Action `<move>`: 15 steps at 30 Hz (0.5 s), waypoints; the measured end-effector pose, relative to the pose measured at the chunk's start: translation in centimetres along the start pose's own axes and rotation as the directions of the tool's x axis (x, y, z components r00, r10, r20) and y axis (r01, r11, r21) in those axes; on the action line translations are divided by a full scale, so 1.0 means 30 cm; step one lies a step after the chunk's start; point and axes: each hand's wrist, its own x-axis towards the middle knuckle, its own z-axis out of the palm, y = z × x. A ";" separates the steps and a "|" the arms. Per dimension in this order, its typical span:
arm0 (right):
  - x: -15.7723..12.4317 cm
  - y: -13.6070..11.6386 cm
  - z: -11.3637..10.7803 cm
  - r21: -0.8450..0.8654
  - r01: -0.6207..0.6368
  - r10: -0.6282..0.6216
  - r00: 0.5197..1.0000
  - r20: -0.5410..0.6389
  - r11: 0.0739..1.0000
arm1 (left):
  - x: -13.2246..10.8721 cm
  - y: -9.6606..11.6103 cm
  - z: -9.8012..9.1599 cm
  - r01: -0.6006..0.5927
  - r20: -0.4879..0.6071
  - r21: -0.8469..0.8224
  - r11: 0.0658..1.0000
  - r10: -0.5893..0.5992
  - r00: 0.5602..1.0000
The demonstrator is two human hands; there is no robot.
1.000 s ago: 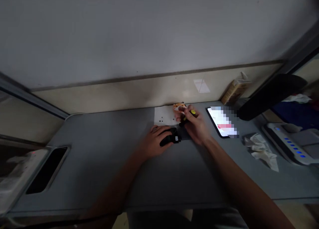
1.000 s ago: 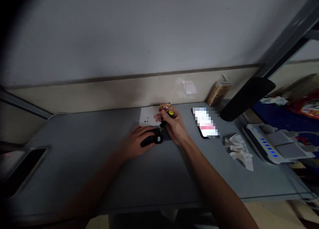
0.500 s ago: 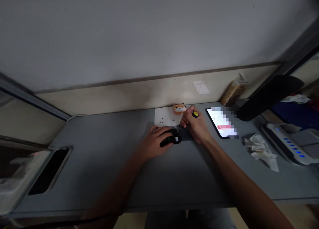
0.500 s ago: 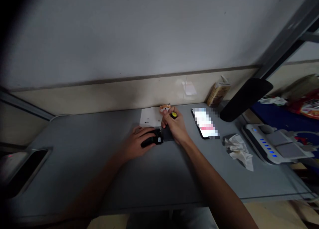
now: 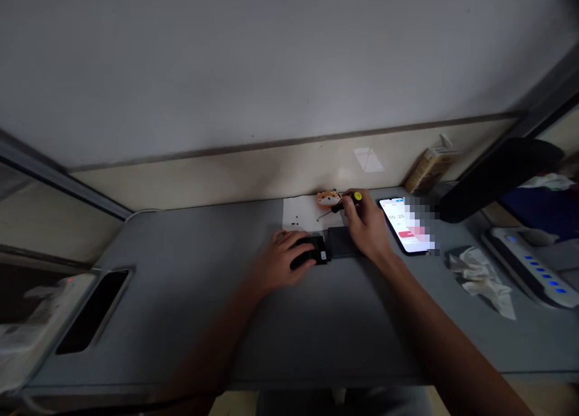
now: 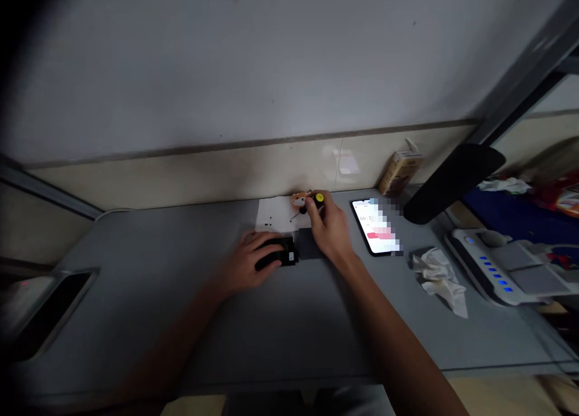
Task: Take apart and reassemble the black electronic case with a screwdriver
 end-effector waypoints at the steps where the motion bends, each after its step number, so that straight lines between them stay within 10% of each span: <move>1: 0.000 0.005 0.003 -0.037 -0.010 0.010 1.000 0.002 0.999 | -0.002 -0.001 -0.001 0.010 -0.013 -0.009 1.000 -0.011 1.000; 15: -0.025 -0.037 0.032 0.265 0.013 -0.005 1.000 -0.031 0.964 | 0.002 -0.041 0.043 0.274 -0.367 -0.099 0.957 -0.291 0.884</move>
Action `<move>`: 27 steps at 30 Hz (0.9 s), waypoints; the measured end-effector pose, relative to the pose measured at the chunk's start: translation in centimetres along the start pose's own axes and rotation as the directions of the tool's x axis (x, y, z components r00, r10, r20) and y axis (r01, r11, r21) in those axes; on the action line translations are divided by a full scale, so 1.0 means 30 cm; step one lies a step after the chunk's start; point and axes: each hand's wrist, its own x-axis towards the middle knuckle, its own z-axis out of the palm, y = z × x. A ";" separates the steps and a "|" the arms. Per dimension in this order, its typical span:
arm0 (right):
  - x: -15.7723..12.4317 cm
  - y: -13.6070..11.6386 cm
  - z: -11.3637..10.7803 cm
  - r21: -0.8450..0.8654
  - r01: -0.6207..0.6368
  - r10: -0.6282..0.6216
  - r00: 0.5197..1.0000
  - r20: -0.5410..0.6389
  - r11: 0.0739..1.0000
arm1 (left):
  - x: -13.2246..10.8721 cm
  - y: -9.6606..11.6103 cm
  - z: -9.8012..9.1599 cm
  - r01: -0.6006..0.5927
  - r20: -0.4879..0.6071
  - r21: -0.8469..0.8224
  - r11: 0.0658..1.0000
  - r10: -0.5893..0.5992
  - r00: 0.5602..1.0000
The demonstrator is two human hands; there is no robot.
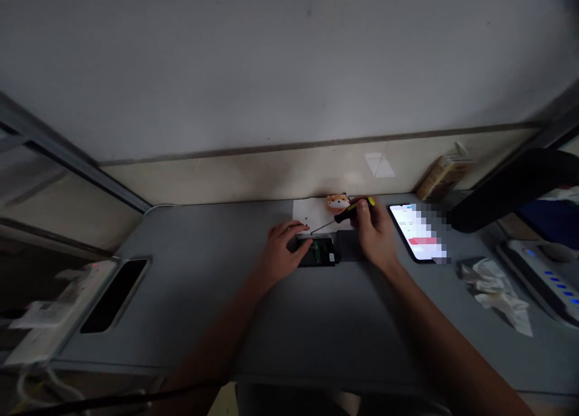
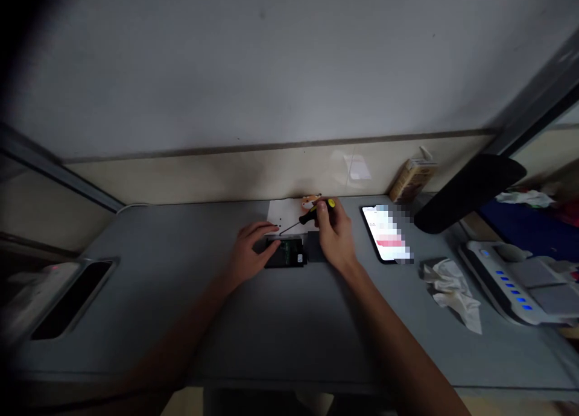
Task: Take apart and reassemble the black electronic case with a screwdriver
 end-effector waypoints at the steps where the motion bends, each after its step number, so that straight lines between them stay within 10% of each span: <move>1: -0.002 0.000 0.005 0.021 -0.006 0.006 1.000 0.007 1.000 | 0.000 -0.001 0.004 -0.002 -0.008 -0.004 1.000 0.002 1.000; 21: -0.013 0.003 0.016 0.026 0.006 -0.008 0.998 0.056 1.000 | 0.013 -0.012 -0.035 -0.223 0.059 0.136 0.965 0.216 0.975; 27: -0.019 0.009 0.021 -0.034 0.038 -0.034 0.994 0.106 0.999 | 0.022 -0.025 -0.064 -0.088 0.149 0.121 0.989 0.069 0.986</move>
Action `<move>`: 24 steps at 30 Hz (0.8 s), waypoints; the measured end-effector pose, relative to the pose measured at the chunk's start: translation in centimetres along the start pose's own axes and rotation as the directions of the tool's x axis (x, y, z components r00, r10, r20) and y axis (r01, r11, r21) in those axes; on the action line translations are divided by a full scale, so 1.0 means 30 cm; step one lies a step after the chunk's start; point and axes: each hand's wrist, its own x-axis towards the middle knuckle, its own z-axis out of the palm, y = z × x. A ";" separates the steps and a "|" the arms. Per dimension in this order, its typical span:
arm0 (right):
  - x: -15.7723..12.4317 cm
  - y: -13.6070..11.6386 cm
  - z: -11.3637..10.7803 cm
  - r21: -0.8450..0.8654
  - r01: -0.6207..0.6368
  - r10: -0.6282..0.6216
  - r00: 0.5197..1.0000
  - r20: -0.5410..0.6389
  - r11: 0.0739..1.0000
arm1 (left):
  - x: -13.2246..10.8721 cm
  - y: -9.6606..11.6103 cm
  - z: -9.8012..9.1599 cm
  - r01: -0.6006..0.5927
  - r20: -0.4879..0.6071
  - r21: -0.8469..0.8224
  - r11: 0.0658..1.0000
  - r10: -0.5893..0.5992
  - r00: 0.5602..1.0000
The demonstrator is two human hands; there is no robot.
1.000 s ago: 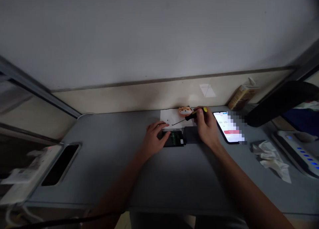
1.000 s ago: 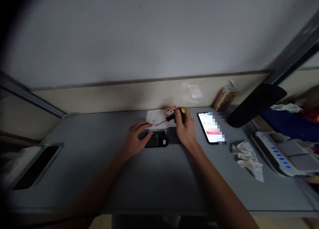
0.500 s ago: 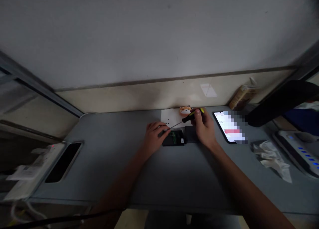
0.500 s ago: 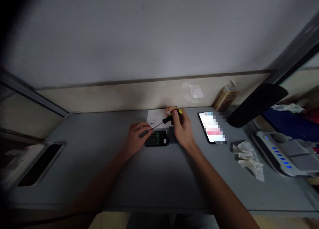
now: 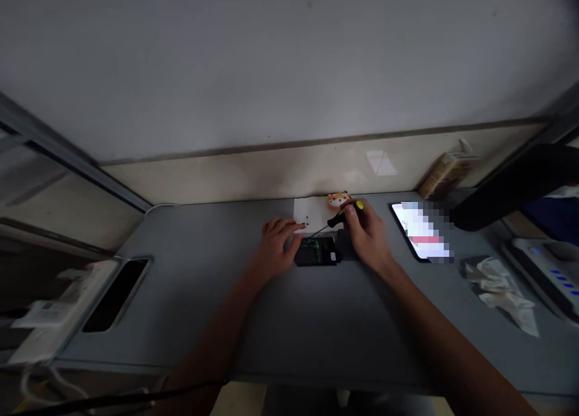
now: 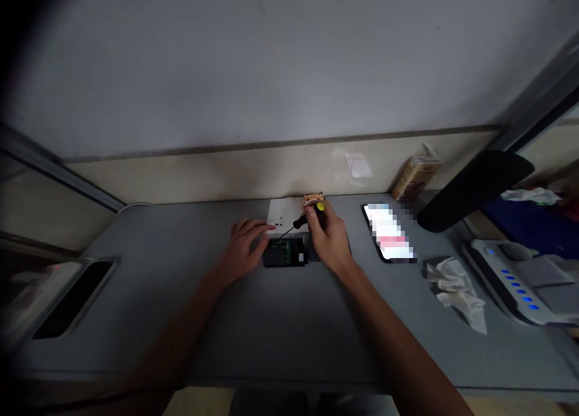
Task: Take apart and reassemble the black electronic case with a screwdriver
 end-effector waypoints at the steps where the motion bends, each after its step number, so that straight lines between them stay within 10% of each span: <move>1: -0.002 0.003 0.003 -0.012 -0.011 0.011 1.000 0.013 1.000 | 0.001 -0.004 -0.004 0.019 0.022 -0.012 1.000 -0.019 1.000; 24: -0.016 0.019 0.027 -0.064 -0.040 0.044 0.997 0.056 0.997 | 0.004 -0.017 0.007 -0.039 0.138 -0.137 0.990 0.058 0.989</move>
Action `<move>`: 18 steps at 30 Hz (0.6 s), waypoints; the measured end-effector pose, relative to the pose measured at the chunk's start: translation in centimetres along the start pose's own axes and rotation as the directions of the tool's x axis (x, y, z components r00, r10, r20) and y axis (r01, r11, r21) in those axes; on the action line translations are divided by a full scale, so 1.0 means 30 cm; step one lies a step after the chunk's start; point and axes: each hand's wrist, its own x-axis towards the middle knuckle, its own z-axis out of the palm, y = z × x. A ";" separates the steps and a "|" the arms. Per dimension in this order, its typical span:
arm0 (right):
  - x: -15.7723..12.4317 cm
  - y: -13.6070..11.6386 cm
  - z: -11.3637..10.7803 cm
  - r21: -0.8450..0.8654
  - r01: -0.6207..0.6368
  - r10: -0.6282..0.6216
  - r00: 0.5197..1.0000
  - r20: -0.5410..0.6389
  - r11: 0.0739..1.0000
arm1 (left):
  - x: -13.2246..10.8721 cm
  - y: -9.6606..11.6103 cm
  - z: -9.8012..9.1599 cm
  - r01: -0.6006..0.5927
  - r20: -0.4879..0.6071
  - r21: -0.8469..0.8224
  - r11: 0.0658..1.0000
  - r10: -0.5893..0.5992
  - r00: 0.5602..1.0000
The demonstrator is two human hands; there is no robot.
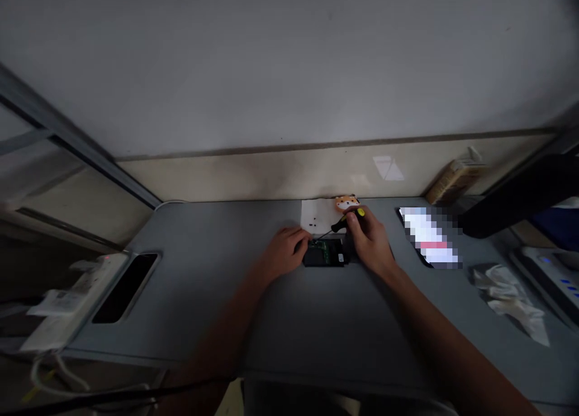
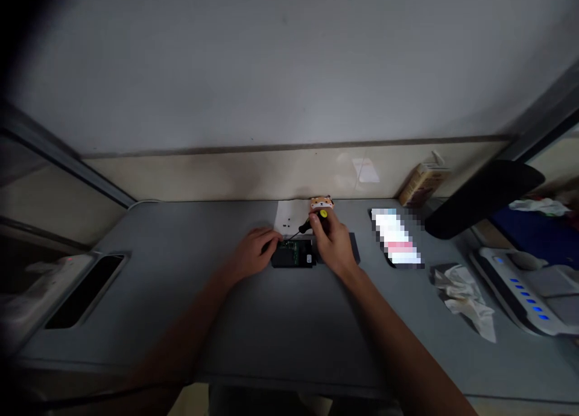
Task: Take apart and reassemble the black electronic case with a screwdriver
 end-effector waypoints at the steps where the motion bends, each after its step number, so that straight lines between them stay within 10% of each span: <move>1: 0.000 -0.002 0.000 0.000 0.004 -0.004 1.000 0.001 1.000 | 0.000 0.001 -0.001 -0.006 0.000 -0.002 1.000 0.006 1.000; 18: 0.059 -0.092 0.048 -0.205 0.279 -0.213 0.933 0.291 0.938 | 0.004 0.002 0.006 0.006 -0.025 -0.044 0.999 -0.007 1.000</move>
